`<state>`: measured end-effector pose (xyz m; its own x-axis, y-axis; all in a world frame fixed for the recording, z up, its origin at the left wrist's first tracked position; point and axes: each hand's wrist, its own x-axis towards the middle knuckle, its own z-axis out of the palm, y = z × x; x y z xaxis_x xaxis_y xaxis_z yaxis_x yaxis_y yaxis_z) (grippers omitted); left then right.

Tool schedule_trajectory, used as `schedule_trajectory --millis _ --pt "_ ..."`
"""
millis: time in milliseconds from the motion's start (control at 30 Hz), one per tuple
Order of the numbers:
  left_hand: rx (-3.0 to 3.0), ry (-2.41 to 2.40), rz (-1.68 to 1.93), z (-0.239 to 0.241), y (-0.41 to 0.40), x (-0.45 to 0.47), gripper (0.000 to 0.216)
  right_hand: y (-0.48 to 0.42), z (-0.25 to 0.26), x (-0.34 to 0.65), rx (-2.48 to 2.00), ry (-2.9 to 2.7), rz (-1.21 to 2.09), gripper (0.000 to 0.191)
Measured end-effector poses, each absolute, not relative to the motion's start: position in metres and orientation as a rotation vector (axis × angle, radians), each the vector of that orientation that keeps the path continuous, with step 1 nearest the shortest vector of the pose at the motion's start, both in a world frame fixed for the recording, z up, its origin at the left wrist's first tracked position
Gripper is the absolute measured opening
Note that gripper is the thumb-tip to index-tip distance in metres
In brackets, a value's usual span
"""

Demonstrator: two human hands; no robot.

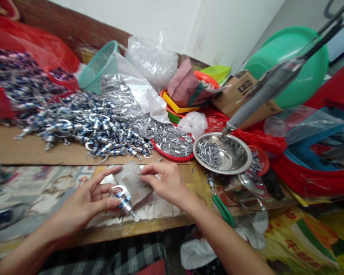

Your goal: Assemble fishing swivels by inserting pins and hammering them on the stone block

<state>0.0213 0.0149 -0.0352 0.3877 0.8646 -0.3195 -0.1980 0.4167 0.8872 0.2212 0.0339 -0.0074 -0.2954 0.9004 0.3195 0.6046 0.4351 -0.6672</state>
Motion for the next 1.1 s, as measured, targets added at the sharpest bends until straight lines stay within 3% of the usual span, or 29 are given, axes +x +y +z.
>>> schedule_trajectory --millis 133,367,700,900,1100 --pt "0.883 0.918 0.815 -0.036 0.014 0.021 0.078 0.007 -0.019 0.197 -0.921 -2.218 0.262 0.018" --pt "0.905 0.91 0.839 -0.039 0.014 0.021 0.077 -0.01 -0.02 0.187 -1.003 -2.318 -0.01 0.022" --pt "0.89 0.937 0.844 -0.037 0.013 0.023 0.077 -0.031 -0.022 0.192 -1.225 -2.291 0.239 0.043" --pt "0.972 1.037 0.766 -0.037 0.012 0.021 0.041 -0.034 -0.02 0.19 -1.221 -2.315 0.16 0.04" --pt "0.942 1.018 0.779 -0.036 0.012 0.021 0.051 -0.037 -0.018 0.188 -1.305 -2.351 0.216 0.046"
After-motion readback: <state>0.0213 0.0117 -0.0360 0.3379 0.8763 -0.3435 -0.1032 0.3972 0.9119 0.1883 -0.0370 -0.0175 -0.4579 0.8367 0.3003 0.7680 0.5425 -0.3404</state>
